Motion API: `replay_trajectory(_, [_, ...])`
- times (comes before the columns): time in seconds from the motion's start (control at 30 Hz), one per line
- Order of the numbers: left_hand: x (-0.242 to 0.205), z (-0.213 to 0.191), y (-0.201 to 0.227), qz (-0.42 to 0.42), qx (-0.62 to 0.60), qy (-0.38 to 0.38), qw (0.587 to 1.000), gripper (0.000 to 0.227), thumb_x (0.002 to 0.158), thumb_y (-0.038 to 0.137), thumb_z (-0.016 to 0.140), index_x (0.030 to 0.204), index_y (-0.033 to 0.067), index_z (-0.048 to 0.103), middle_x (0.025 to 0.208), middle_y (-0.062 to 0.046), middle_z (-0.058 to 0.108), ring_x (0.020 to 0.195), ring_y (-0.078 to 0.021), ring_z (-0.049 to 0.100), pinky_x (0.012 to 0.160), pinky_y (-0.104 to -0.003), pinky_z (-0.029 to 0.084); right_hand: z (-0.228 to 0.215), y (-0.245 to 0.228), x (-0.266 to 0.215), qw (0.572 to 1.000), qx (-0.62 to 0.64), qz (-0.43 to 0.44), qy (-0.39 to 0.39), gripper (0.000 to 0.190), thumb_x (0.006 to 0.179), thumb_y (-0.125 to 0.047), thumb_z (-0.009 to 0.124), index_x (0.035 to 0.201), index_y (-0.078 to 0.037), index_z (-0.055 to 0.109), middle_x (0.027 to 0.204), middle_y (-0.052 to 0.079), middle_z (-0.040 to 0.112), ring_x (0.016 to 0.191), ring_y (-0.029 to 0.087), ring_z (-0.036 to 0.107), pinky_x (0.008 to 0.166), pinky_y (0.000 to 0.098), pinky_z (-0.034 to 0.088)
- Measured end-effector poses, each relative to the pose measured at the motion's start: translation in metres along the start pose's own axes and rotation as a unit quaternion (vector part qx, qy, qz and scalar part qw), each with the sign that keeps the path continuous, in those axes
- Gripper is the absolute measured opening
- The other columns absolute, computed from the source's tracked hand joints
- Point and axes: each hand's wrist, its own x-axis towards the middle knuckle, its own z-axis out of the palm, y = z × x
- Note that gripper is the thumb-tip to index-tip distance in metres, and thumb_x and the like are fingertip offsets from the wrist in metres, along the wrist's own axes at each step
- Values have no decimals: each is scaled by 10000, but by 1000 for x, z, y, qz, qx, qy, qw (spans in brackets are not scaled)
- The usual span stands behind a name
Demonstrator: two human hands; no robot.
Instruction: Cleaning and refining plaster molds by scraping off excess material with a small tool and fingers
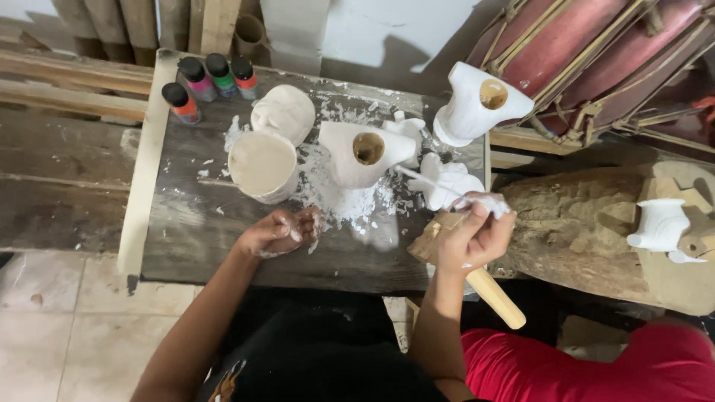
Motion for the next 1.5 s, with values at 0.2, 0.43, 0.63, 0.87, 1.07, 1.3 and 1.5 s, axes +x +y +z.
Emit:
replay_trajectory(0.2, [4, 3, 0, 14, -1, 5, 1000, 208, 900, 136, 731, 869, -69, 748, 1355, -331, 525, 1199, -416, 574, 1022, -500, 434, 15, -4, -8, 999, 6, 9, -34, 256, 1074, -62, 532, 852, 58, 574, 669, 153, 582, 610, 256, 571, 677, 365, 487])
replay_trajectory(0.43, [1, 1, -3, 13, 8, 13, 1000, 218, 883, 155, 746, 832, -57, 746, 1376, -314, 526, 1211, -420, 568, 1020, -507, 432, 4, -1, 6, 999, 12, -39, 7, 258, 1082, -78, 516, 865, 59, 522, 673, 178, 554, 591, 276, 571, 650, 389, 497])
replay_trajectory(0.63, [-2, -1, -1, 11, 7, 22, 1000, 223, 877, 155, 739, 814, -59, 737, 1357, -322, 531, 1204, -436, 570, 1009, -515, 433, 2, 11, -11, 999, 9, -23, -20, 256, 1064, -35, 532, 829, 63, 553, 642, 157, 544, 563, 273, 554, 621, 380, 494])
replay_trajectory(0.87, [-1, 3, 2, -5, 6, 24, 1000, 223, 871, 160, 747, 808, -54, 737, 1264, -337, 542, 1138, -450, 578, 991, -517, 437, 8, -5, -1, 999, -9, -35, 6, 279, 1089, -89, 524, 857, 65, 544, 691, 180, 576, 597, 279, 584, 674, 394, 506])
replay_trajectory(1.07, [2, 3, -1, -25, 0, 18, 1000, 241, 895, 163, 754, 821, -66, 740, 1309, -309, 552, 1176, -414, 574, 1024, -509, 417, 1, 6, -2, 999, -22, -26, -5, 284, 1068, -42, 536, 814, 83, 565, 644, 174, 581, 554, 286, 579, 654, 393, 505])
replay_trajectory(1.3, [7, 7, 4, -45, -18, 8, 999, 227, 884, 156, 760, 810, -56, 732, 1274, -313, 530, 1159, -419, 570, 1022, -488, 429, 1, 4, 7, 999, -29, -36, 1, 257, 1067, -27, 538, 841, 92, 565, 663, 196, 585, 572, 302, 574, 658, 409, 497])
replay_trajectory(1.5, [11, 13, 10, -45, -11, 2, 999, 221, 881, 169, 751, 804, -38, 739, 1230, -319, 508, 1134, -436, 550, 1015, -507, 418, -1, 18, -2, 999, -42, -32, -6, 274, 1071, -56, 546, 853, 100, 603, 670, 197, 602, 573, 307, 573, 674, 423, 505])
